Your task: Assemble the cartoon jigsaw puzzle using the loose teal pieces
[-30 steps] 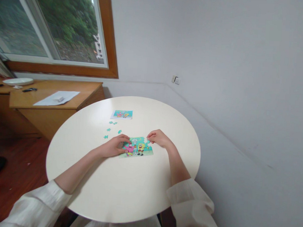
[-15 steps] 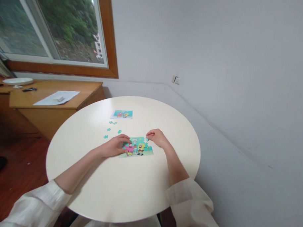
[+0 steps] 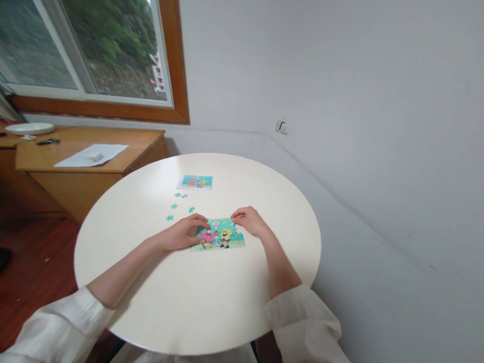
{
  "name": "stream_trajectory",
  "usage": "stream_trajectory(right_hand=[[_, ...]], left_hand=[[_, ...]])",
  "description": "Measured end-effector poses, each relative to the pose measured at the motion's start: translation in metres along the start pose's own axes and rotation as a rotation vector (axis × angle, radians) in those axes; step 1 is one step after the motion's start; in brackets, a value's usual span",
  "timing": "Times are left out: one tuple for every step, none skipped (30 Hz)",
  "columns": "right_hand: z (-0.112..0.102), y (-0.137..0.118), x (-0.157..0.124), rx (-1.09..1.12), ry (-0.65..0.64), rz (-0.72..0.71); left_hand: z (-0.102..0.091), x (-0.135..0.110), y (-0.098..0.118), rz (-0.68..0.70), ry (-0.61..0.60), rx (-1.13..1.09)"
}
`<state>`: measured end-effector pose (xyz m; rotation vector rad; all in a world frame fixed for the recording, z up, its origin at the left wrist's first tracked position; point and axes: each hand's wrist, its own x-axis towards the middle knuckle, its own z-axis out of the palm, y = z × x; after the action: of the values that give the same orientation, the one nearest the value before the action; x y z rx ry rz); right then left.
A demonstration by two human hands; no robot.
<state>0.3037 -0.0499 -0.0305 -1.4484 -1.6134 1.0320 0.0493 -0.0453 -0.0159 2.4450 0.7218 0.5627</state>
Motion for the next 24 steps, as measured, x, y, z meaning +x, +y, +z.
stream_trajectory(right_hand=[[0.0, 0.0, 0.0, -0.004, 0.0, -0.004], [0.0, -0.001, 0.0, -0.007, -0.002, -0.007], [0.0, -0.001, 0.0, -0.01, -0.003, -0.01], [0.0, -0.001, -0.001, -0.012, -0.003, -0.01], [0.0, -0.002, -0.001, -0.013, -0.001, -0.01], [0.0, -0.002, -0.001, -0.014, -0.001, -0.007], [0.0, -0.003, -0.001, -0.014, -0.001, -0.005], [0.0, -0.003, -0.002, -0.012, 0.0, -0.004], [0.0, -0.004, -0.002, -0.01, -0.001, -0.003], [0.0, -0.004, -0.002, -0.008, -0.003, -0.002], [0.001, -0.005, -0.002, -0.007, -0.003, -0.003], [0.001, -0.005, -0.002, -0.006, -0.001, -0.002], [0.001, -0.006, -0.002, -0.003, 0.003, -0.002], [0.0, -0.007, -0.002, 0.002, 0.007, 0.001], [0.0, -0.008, -0.003, 0.01, 0.014, 0.006], [-0.001, -0.009, -0.003, 0.019, 0.022, 0.013], [-0.003, -0.01, -0.004, 0.03, 0.026, 0.021], [-0.005, -0.011, -0.005, 0.041, 0.028, 0.029], [-0.007, -0.011, -0.005, 0.051, 0.024, 0.04], [-0.009, -0.012, -0.007, 0.059, 0.014, 0.055], [-0.011, -0.013, -0.008, 0.063, -0.003, 0.072], [-0.013, -0.013, -0.009, 0.063, -0.025, 0.091], [-0.015, -0.014, -0.01, 0.058, -0.048, 0.109], [-0.016, -0.015, -0.012, 0.05, -0.068, 0.124]], left_hand=[[0.0, 0.0, 0.0, -0.001, 0.0, -0.001], [0.0, 0.0, 0.0, -0.002, 0.0, -0.002], [0.0, 0.0, 0.0, -0.002, 0.001, -0.003], [0.0, 0.0, 0.0, -0.002, 0.0, -0.004], [0.0, 0.0, 0.0, -0.002, 0.0, -0.003], [0.0, 0.0, 0.0, -0.001, -0.001, -0.002], [-0.001, 0.0, 0.001, -0.002, -0.003, -0.001], [-0.001, 0.0, 0.001, -0.004, -0.006, 0.002], [-0.001, 0.0, 0.002, -0.007, -0.009, 0.004], [-0.002, 0.0, 0.003, -0.01, -0.01, 0.007], [-0.002, -0.001, 0.003, -0.011, -0.011, 0.01], [-0.002, 0.0, 0.004, -0.012, -0.012, 0.013], [-0.002, 0.0, 0.004, -0.012, -0.011, 0.016], [-0.003, 0.0, 0.004, -0.012, -0.011, 0.019], [-0.003, 0.0, 0.004, -0.012, -0.011, 0.021], [-0.003, 0.0, 0.004, -0.013, -0.011, 0.023], [-0.003, 0.0, 0.005, -0.014, -0.013, 0.024], [-0.003, 0.0, 0.005, -0.016, -0.013, 0.025], [-0.003, 0.0, 0.005, -0.017, -0.015, 0.026], [-0.003, 0.0, 0.005, -0.018, -0.017, 0.026], [-0.003, 0.0, 0.005, -0.018, -0.017, 0.026], [-0.003, 0.0, 0.005, -0.018, -0.018, 0.026], [-0.003, 0.0, 0.005, -0.018, -0.018, 0.025], [-0.003, 0.0, 0.004, -0.02, -0.019, 0.024]])
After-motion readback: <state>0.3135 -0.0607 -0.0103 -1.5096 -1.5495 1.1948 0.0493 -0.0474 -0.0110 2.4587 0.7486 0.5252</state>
